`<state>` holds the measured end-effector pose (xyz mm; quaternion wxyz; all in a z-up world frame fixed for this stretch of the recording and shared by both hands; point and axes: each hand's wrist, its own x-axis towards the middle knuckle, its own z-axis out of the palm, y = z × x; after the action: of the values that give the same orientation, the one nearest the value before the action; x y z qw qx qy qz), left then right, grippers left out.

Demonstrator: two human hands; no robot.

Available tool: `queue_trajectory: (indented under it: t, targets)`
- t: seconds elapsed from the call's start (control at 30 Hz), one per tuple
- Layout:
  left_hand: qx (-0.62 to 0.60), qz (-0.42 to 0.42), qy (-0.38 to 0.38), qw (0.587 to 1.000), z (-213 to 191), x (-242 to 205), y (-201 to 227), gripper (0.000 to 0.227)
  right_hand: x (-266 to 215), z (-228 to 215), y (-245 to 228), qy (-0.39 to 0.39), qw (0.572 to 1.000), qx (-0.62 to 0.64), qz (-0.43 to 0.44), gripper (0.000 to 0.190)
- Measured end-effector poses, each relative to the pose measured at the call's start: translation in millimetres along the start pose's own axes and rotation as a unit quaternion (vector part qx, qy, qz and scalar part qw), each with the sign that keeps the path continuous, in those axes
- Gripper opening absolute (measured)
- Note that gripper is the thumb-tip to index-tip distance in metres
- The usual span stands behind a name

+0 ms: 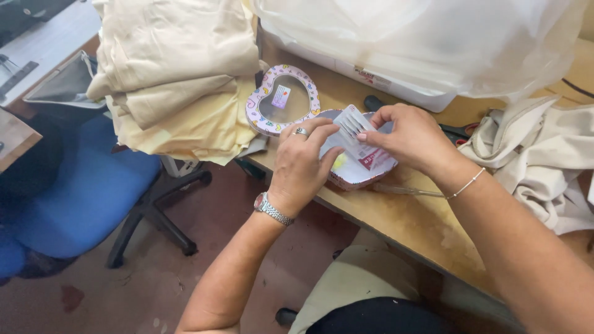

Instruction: Threading and adjusting a serger sewing machine using tweezers and small tools

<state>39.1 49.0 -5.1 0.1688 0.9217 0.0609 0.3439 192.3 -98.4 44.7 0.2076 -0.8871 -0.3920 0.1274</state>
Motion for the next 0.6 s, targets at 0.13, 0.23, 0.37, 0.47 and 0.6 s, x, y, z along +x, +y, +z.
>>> queue_trajectory:
  t: [0.13, 0.23, 0.37, 0.47, 0.6]
  targets:
    - [-0.154, -0.088, 0.031, 0.984, 0.4, 16.3, 8.0, 0.042, -3.2, -3.1, -1.1, 0.017, 0.981, 0.193, 0.011, 0.024]
    - [-0.337, -0.186, 0.017, 0.923, 12.8, 26.4, -1.4, 0.043, 1.1, 6.4, 10.5, 0.025, 0.965, 0.26, -0.003, 0.018]
    - [-0.472, -0.282, 0.024, 0.835, 24.3, 31.8, -3.5, 0.032, 1.7, 11.7, 18.8, 0.158, 0.978, 0.137, -0.026, 0.043]
    - [-0.466, -0.299, 0.054, 0.831, 30.9, 30.0, -2.4, 0.028, -16.8, 23.3, 13.0, 0.281, 0.941, 0.039, -0.184, 0.014]
    - [-0.476, -0.305, 0.086, 0.82, 36.8, 26.0, 1.3, 0.029, -23.4, 32.0, 8.1, 0.255, 0.953, 0.031, -0.159, 0.009]
